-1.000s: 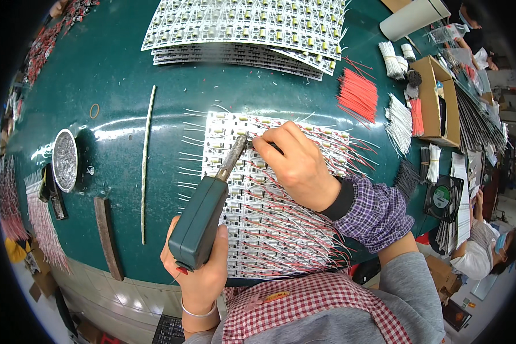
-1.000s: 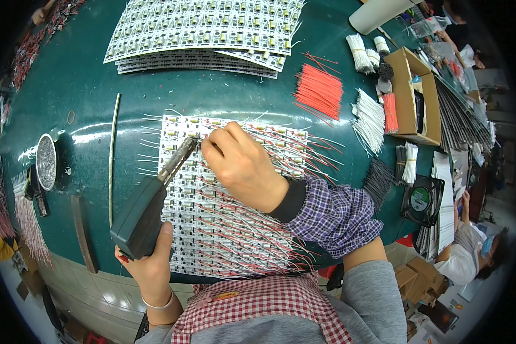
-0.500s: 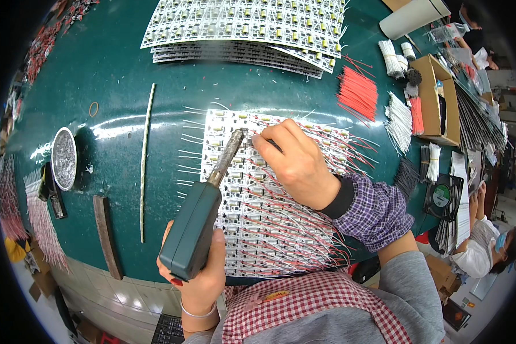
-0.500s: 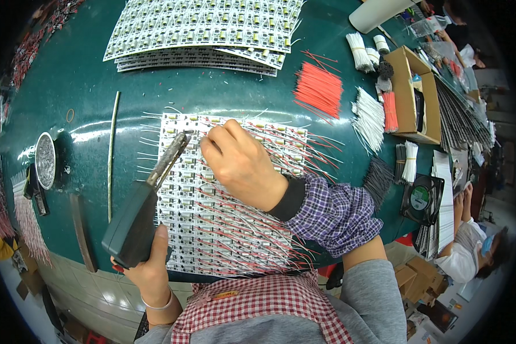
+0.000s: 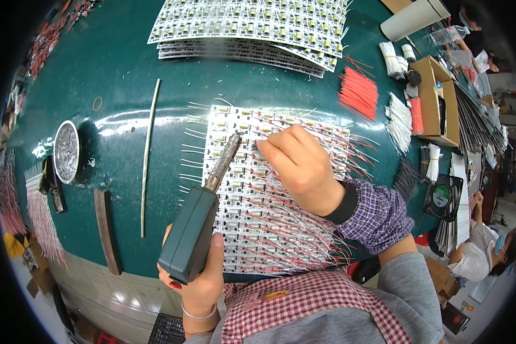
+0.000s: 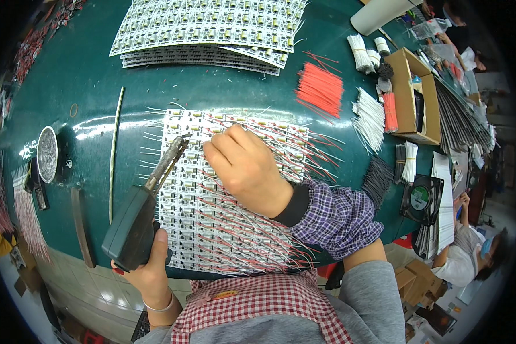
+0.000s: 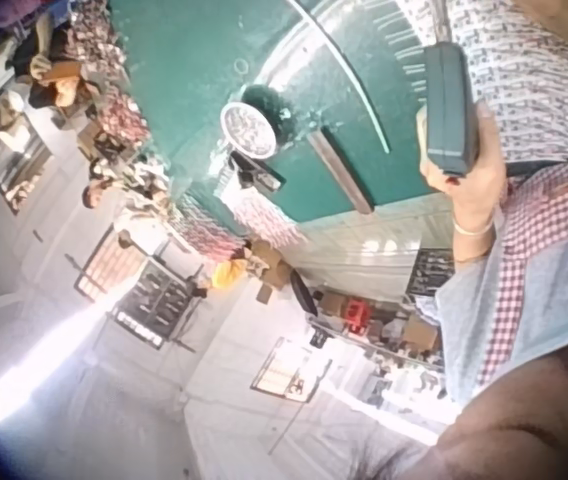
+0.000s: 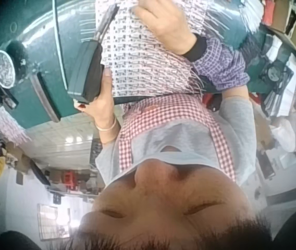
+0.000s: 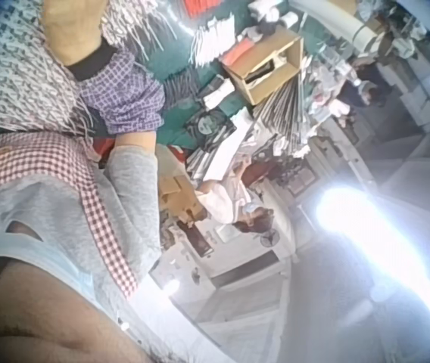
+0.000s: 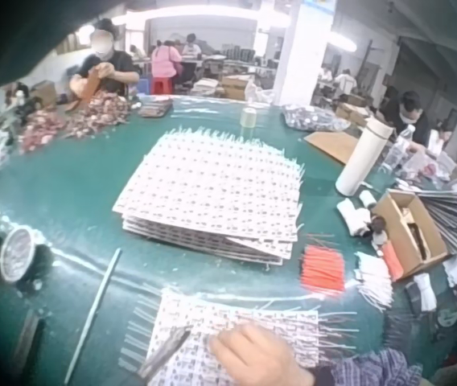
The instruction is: The person aligns wires on circuit boards by hand and using a stick, then solders the connections onto the boards using a soldering tool.
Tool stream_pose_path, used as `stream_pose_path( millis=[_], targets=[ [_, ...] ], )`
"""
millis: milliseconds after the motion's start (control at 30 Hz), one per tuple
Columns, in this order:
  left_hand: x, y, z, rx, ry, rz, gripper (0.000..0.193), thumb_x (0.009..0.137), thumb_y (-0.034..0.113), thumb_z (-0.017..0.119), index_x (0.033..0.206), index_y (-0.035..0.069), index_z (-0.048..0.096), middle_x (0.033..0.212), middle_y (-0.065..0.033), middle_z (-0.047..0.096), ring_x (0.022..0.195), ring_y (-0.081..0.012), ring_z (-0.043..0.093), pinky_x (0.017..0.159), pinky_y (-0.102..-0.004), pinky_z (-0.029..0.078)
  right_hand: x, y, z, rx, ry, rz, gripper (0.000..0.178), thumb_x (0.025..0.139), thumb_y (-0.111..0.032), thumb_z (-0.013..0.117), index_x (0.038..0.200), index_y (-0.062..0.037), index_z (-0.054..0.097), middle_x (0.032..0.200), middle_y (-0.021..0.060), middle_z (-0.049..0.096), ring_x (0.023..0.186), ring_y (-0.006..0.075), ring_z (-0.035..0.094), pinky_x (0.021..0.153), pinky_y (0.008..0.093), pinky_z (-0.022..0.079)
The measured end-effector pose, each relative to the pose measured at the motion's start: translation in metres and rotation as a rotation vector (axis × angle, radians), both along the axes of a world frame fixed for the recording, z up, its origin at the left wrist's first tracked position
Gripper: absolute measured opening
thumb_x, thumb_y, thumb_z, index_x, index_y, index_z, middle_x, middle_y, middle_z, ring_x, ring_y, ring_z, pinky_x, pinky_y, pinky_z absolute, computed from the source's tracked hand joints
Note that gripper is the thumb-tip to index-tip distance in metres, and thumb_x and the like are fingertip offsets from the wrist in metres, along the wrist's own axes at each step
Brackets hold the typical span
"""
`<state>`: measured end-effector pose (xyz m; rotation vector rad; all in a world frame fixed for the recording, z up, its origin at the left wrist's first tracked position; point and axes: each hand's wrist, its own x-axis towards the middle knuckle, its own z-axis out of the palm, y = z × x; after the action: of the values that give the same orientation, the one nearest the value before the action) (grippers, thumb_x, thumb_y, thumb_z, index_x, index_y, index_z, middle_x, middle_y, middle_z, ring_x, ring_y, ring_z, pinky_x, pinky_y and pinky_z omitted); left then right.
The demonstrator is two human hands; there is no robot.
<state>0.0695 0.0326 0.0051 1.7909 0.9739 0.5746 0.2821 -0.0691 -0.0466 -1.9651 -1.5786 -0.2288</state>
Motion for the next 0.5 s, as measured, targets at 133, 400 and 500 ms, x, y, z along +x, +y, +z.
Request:
stream_pose_path(
  millis=[133,400,500],
  targets=[
    [0.0000,-0.0017,-0.0040,-0.018,-0.050,0.006,0.026,0.077,-0.002,0.077,0.101,-0.007,0.069,0.095,-0.0114,0.066,0.079,-0.0167,0.063,0.067,-0.0281,0.050,-0.0055,-0.0012,-0.0019,-0.055,0.091,0.009,0.036,0.070,0.002,0.064,0.106,0.0054,0.065,0.096,0.0126,0.061,0.085,0.0271,0.059,0.074,0.0342,0.051],
    [0.0009,-0.0004,-0.0068,-0.002,-0.029,-0.049,0.024,0.075,-0.005,0.075,0.097,-0.007,0.068,0.090,-0.0114,0.064,0.073,-0.0180,0.061,0.063,-0.0285,0.048,-0.0081,-0.0015,-0.0046,-0.085,0.089,0.004,0.035,0.071,0.003,0.064,0.106,0.0053,0.065,0.096,0.0126,0.060,0.086,0.0270,0.059,0.074,0.0342,0.052],
    [0.0015,0.0001,-0.0083,0.018,-0.008,-0.071,0.023,0.075,-0.005,0.074,0.096,-0.006,0.068,0.087,-0.0107,0.063,0.071,-0.0180,0.060,0.062,-0.0288,0.047,-0.0080,-0.0011,-0.0047,-0.094,0.093,0.003,0.035,0.071,0.002,0.064,0.106,0.0054,0.065,0.097,0.0126,0.060,0.087,0.0270,0.059,0.074,0.0342,0.052]
  ],
)
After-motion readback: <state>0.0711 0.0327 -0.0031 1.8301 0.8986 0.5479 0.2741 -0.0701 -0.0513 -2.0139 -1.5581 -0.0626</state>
